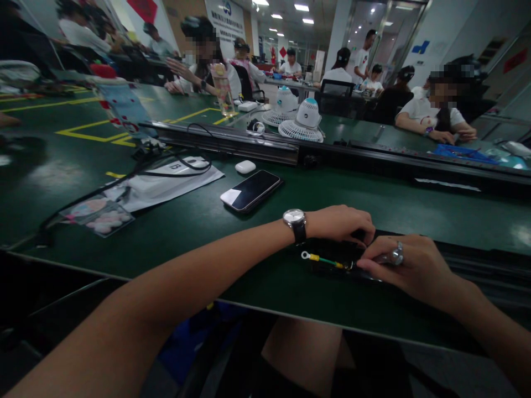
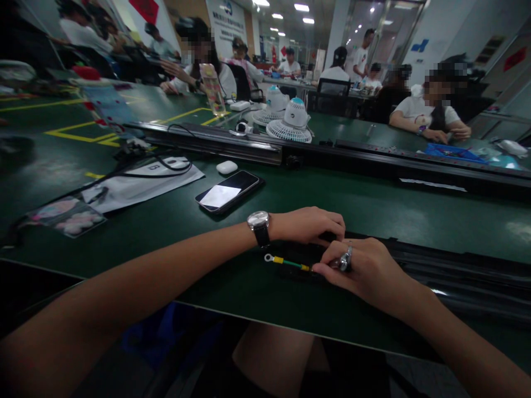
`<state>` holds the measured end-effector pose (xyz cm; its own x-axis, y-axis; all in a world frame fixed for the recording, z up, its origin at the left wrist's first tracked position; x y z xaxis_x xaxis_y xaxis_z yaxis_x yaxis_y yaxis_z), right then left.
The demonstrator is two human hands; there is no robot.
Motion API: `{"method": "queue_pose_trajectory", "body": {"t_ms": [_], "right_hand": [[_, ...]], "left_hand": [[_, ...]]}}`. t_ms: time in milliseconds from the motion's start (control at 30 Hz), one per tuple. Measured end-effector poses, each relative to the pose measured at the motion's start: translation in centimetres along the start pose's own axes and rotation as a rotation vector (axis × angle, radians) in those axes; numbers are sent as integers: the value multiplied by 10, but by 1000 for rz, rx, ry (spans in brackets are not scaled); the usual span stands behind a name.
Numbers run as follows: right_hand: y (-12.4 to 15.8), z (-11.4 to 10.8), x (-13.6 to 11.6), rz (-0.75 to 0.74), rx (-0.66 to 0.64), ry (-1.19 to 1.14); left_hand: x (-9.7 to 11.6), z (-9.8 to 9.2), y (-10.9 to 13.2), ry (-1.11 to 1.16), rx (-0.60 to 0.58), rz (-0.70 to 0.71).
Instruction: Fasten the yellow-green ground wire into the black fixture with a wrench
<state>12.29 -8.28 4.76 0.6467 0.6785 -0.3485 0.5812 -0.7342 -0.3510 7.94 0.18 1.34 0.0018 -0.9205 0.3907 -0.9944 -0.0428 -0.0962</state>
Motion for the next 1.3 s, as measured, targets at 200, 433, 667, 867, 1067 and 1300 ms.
{"method": "queue_pose_trajectory", "body": {"t_ms": [200, 433, 667, 867, 1067, 1300], "right_hand": [[-2, 0, 2, 32, -9, -33], [-5, 4, 2, -10, -73, -62], [2, -15, 5, -37, -88, -141], [-2, -14, 12, 149, -21, -121], [-5, -3, 8, 93, -71, -80], [-2, -14, 8, 3, -82, -39]], "left_hand": [[0, 1, 0, -4, 6, 12], [0, -1, 0, 10, 20, 15], [-1, 1, 0, 13, 22, 33], [-6, 2, -2, 54, 21, 10], [-2, 0, 0, 73, 10, 59], [-7, 3, -3, 13, 21, 10]]}}
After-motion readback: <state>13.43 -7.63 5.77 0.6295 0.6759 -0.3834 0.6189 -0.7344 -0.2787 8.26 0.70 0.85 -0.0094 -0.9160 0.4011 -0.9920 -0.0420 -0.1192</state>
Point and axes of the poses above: each hand's wrist, its own y-axis away from the middle knuckle, its own z-axis out of the palm, x = y × z, the point moved 8 cm from there along -y, towards the middle knuckle, and after that the axes turned 3 degrees about -x, right-handed, at the moved point
